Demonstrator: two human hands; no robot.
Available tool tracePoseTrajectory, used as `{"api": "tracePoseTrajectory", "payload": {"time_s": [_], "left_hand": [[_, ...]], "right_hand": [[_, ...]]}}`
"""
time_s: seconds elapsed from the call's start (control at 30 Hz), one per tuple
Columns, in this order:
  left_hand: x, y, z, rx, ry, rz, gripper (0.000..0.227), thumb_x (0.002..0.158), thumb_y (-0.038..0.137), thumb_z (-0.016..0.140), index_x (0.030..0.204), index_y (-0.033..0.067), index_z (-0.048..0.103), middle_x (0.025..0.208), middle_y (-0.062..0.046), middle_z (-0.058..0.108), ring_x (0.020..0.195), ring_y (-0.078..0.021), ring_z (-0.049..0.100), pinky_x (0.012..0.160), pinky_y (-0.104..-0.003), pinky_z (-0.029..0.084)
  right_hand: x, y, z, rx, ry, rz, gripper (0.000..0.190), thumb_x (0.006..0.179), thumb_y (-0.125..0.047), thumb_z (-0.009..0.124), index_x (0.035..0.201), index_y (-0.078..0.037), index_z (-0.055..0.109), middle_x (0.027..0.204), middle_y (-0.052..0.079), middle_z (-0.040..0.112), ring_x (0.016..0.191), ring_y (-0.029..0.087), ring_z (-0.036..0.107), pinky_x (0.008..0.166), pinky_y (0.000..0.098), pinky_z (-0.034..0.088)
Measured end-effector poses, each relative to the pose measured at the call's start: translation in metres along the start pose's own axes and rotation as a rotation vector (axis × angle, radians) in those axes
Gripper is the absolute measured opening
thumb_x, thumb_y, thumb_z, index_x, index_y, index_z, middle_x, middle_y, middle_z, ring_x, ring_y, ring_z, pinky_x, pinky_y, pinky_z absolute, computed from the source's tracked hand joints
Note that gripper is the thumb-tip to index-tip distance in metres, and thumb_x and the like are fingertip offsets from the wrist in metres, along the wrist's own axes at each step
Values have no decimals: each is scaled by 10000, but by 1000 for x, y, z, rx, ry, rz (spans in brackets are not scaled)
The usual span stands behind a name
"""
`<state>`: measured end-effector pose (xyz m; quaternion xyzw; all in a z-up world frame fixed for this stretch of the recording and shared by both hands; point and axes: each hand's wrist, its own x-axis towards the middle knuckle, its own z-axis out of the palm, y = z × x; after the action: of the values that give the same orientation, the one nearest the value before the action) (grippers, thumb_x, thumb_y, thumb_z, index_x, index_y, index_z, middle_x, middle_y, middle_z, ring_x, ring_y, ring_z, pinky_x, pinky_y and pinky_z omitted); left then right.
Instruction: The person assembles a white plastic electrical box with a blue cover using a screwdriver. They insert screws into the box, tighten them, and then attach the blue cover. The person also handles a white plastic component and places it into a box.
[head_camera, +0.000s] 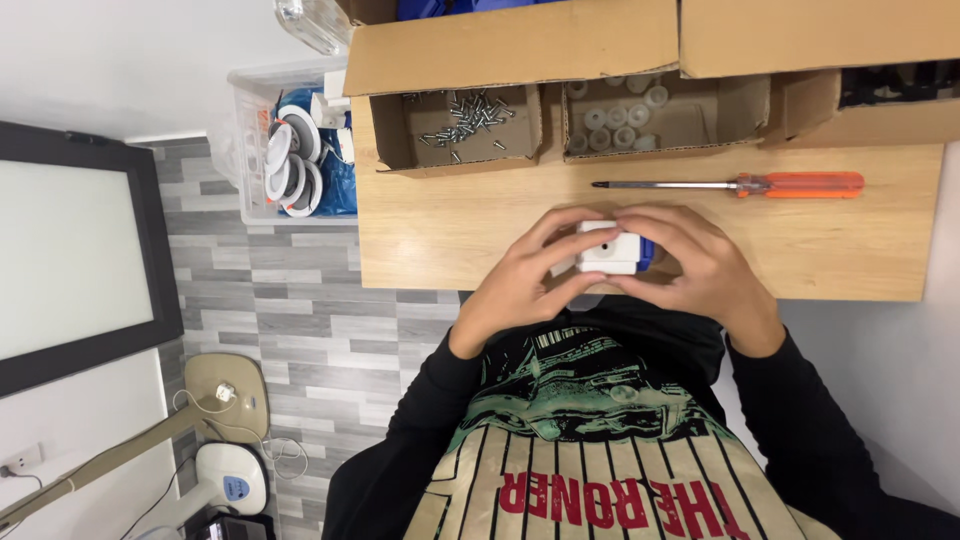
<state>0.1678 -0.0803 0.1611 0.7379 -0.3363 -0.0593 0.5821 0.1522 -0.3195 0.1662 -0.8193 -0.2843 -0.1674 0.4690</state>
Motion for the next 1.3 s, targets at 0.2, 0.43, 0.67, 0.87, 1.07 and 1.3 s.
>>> {"api": "tracePoseTrajectory", "payload": {"time_s": [0.2, 0.43, 0.67, 0.87, 1.07, 1.3], "left_hand": [[3, -5, 4, -61, 61, 27, 382, 1077, 194, 741, 1457, 169, 712, 1456, -147, 619, 1374, -360, 656, 1134, -530, 599], [10, -2, 1, -93, 72, -3, 209, 1134, 157, 717, 1343, 159, 734, 1401, -93, 627, 1359, -280, 647, 1215, -431, 592], [11, -8, 8, -127, 113, -64, 197, 1044, 191, 819, 1234, 157, 779, 1314, -65, 657, 1267, -234, 671, 1144, -372, 588], [13, -9, 11, -158, 132, -95, 201, 995, 195, 853, 1176, 148, 781, 1283, -59, 662, 1222, -214, 685, 1110, -342, 593], [9, -11, 16, -165, 170, -118, 213, 960, 216, 876, 1139, 159, 777, 1271, -50, 671, 1208, -203, 700, 1105, -332, 592], [12, -8, 21, -107, 242, -67, 339, 838, 290, 931, 1048, 118, 728, 1220, -75, 686, 1180, -213, 715, 1088, -345, 619]], "right_hand": [[-5, 13, 4, 28, -4, -17, 541, 824, -132, 965, 1288, 50, 755, 1277, 225, 784, 1123, 433, 773, 959, 528, 624], [-7, 15, -4, -91, -145, -3, 570, 878, -275, 978, 1274, 55, 735, 1314, 189, 765, 1219, 346, 747, 1119, 458, 595], [-13, 22, -2, -120, -144, -35, 587, 879, -273, 993, 1288, 57, 732, 1319, 202, 767, 1207, 365, 755, 1093, 472, 609], [-13, 22, -3, -101, -144, -31, 537, 905, -214, 975, 1304, 46, 728, 1323, 194, 764, 1209, 348, 751, 1091, 466, 601], [-15, 21, -2, -109, -138, -37, 537, 905, -204, 982, 1302, 50, 725, 1320, 198, 766, 1209, 352, 755, 1090, 471, 607], [-18, 21, -2, -98, -135, -27, 509, 918, -189, 973, 1295, 48, 727, 1322, 204, 764, 1206, 356, 753, 1079, 460, 605]]}}
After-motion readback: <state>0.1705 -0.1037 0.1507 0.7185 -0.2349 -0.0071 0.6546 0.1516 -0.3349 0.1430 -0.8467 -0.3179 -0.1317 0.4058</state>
